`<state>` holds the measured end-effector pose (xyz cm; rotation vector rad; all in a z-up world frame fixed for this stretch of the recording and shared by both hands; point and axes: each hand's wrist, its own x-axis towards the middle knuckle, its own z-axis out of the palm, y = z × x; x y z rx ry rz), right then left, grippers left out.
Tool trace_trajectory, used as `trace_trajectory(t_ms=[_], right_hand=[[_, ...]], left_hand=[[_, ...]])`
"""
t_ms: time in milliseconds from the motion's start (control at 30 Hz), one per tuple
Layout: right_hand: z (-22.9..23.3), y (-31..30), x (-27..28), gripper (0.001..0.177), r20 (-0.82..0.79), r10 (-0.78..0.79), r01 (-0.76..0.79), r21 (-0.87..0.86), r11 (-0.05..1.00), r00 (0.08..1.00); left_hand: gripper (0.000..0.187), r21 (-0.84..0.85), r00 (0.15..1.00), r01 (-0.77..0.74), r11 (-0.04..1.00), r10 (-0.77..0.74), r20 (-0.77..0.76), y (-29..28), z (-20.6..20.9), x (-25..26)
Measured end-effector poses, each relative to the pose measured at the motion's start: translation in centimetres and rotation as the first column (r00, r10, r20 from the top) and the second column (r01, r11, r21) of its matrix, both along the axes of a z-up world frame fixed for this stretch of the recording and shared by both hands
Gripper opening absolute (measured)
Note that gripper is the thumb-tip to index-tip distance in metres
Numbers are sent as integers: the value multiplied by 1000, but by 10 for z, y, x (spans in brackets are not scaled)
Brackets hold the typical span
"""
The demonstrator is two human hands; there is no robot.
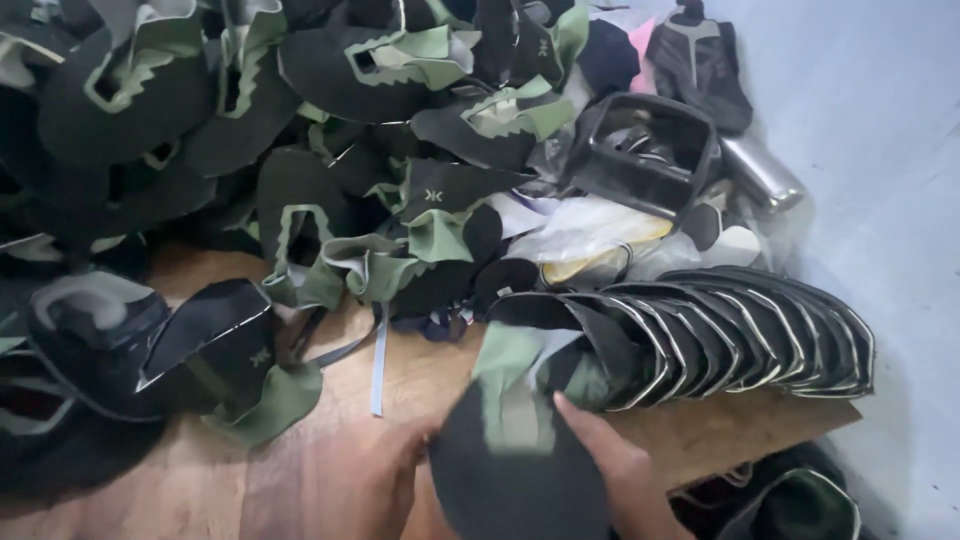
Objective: The person sits at a wooden table and assembles foam-lined shoe uppers. They pick up a fabric upper, insert white foam padding inside it, press and shape the foam into place, turn the upper right-side out, and set the finished upper on a stack with the others.
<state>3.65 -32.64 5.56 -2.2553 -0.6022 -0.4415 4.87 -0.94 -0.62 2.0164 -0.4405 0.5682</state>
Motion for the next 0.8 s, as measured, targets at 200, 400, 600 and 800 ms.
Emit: trace_trajectory(t_ms=[200, 400, 600, 800], right_hand=[[-37, 8, -18, 64, -27, 2, -6, -164, 986, 1000], [-22, 26, -21, 69, 129, 45, 1, -334, 943, 991], [-79, -7, -9, 64, 52, -58, 74, -396, 915, 997], [0, 31, -3, 50, -10, -101, 99, -113, 989, 995]], left_hand=[[15, -77, 976, 118, 990, -130, -176, -7, 10, -10], [52, 535, 948, 53, 843, 127, -293, -40, 92, 11], [41, 167, 895, -123, 978, 182, -406, -6, 62, 73], [32, -112, 895, -315, 942, 256, -365, 2, 112, 22]])
